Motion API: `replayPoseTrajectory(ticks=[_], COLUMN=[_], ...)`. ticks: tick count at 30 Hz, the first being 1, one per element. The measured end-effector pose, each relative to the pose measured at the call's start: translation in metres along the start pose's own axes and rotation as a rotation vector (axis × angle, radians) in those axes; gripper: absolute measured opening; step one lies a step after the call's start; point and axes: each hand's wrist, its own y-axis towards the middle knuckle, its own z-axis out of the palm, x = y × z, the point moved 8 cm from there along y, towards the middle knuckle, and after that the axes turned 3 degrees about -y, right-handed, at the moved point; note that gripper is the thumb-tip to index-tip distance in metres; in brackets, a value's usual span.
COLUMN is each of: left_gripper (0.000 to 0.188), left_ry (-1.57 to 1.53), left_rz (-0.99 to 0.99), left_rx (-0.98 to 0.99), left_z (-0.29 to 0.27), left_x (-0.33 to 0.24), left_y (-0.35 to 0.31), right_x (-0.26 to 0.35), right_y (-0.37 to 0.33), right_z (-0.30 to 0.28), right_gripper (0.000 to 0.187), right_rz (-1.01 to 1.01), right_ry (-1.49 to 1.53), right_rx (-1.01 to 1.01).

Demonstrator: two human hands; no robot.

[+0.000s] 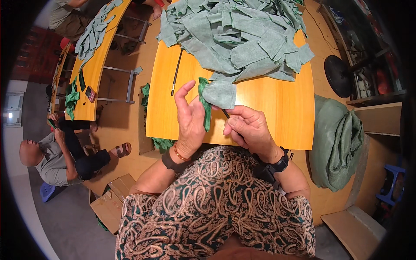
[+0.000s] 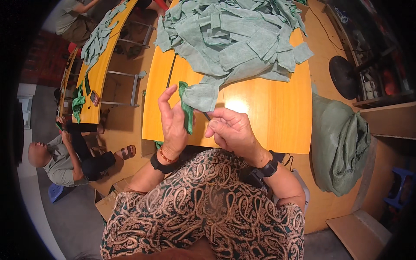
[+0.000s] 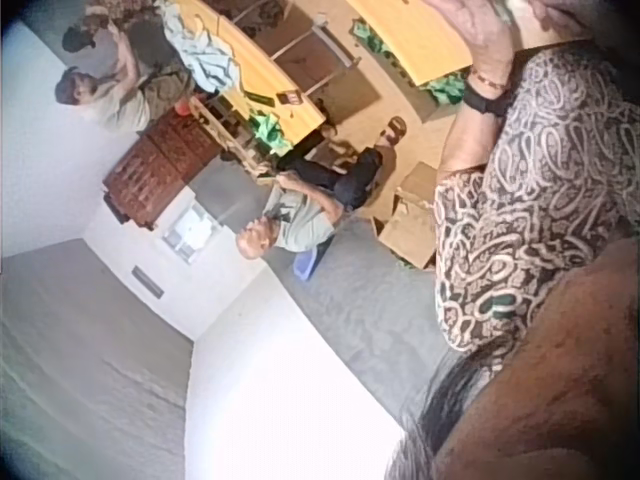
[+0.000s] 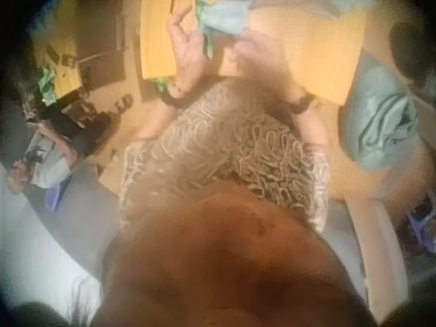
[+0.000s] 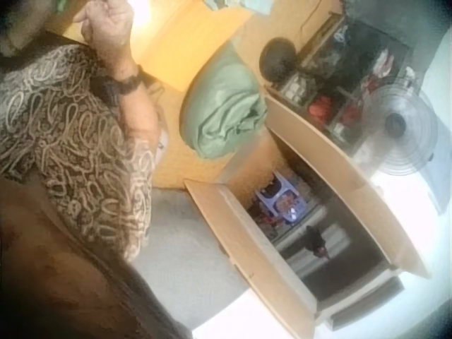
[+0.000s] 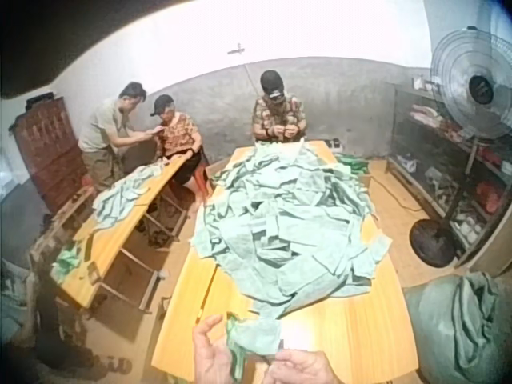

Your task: The person sits at a wooden table and repeatedly folds small, light green fabric pieces using a thin black rod. They pick up a piece, wrap it around the rod, and fold it into a compact shape before placing it on a growing pile.

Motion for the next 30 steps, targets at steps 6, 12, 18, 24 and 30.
replayPoseTrajectory(ticks=[6,12,18,24,30], left_gripper=[0.01,0.006,0.007,0.01,0.01], left_ry=[-0.002,0.084,0.112,0.204,0.098], left_rz=[-0.138,-0.036,0.001,0.04,-0.035], left_rx=[0.069,0.044,0.054,0.096,0.166], left_z=[-0.023,-0.029,-0.02,-0.016,0.003], left_x=[0.018,0.011,0.008,-0.002,0.012], left_y=[0.018,0.028,0.026,0.022,0.006], right_x=[-0.003,0.017,0.012,-0.006,-0.011], right_y=[-0.018,-0.038,-0.032,-0.027,-0.019], right_z=[-0.027,-0.053,-0.026,-0.027,-0.025], right_gripper=[0.03,0.03,0.031,0.03,0.03], right_rz=[0.083,0.034,0.113,0.11,0.069], right_ry=[-0.089,-0.121,-0.332,-0.182,-0.125], right_rx=[-0.037,-0.153,-0.028,-0.014,-0.026])
